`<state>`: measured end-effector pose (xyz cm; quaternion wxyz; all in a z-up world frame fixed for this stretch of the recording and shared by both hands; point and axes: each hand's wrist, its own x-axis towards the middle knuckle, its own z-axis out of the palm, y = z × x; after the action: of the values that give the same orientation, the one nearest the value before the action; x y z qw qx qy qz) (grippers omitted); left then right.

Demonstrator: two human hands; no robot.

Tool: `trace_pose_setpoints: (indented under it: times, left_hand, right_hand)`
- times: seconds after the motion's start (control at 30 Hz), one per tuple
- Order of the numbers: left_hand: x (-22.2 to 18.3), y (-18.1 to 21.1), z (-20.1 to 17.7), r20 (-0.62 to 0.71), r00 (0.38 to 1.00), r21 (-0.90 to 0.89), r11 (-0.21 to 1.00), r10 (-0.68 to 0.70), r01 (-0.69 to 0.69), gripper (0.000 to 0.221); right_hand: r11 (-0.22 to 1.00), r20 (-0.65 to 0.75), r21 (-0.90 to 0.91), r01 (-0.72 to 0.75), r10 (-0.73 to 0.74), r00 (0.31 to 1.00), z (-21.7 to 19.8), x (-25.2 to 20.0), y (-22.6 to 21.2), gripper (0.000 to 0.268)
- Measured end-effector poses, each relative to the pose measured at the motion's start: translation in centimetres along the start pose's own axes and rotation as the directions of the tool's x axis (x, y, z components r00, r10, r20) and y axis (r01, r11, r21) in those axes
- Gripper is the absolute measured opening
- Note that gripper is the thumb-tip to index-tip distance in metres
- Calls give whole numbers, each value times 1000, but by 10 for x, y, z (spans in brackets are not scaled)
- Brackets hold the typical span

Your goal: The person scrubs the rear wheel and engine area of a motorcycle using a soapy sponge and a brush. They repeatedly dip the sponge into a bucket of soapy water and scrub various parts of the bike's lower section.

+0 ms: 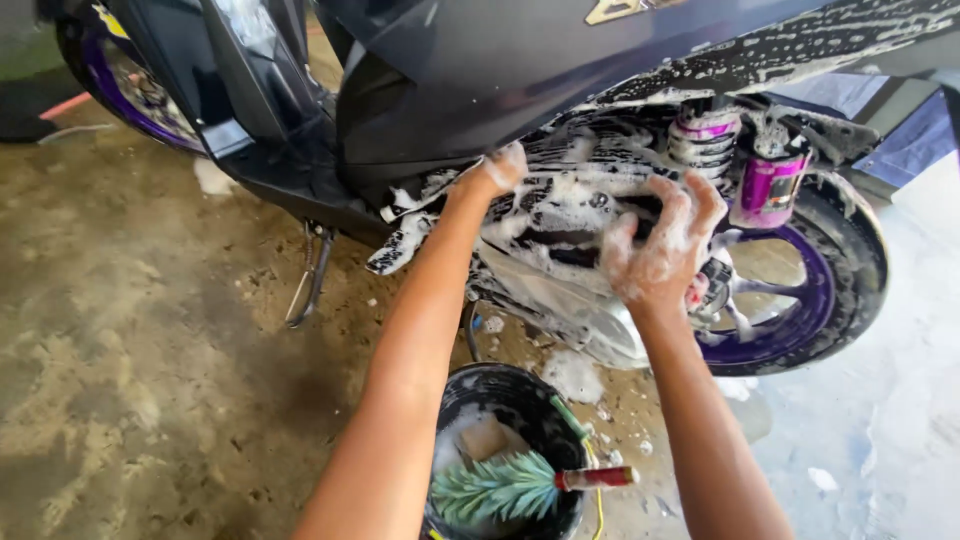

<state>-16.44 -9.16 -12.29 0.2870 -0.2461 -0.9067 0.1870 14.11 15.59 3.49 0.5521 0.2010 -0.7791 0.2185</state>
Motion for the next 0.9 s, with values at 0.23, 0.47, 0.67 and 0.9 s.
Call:
trace_pose_setpoints:
  times: [0.23,0.47,0.67,0.9]
  left_hand:
    - [10,7,-15,229,968,247,955,104,-161,47]
    - [-34,19,-153,644,724,-470,618,-248,630,79]
    - [-101,40,-235,358,770,-597,505,-528,623,38]
    - [-111,67,-331,-716,443,-682,675,-539,-282,21]
  right_hand:
    - [999,2,8,-51,51,999,3,0,2,47]
    - [998,2,13,-54,54,999,0,1,-4,45]
    - [999,-13,-10,-33,33,999,6,-3,7,45]
    - [1000,-31,-21,10,-11,999,6,-3,2,44]
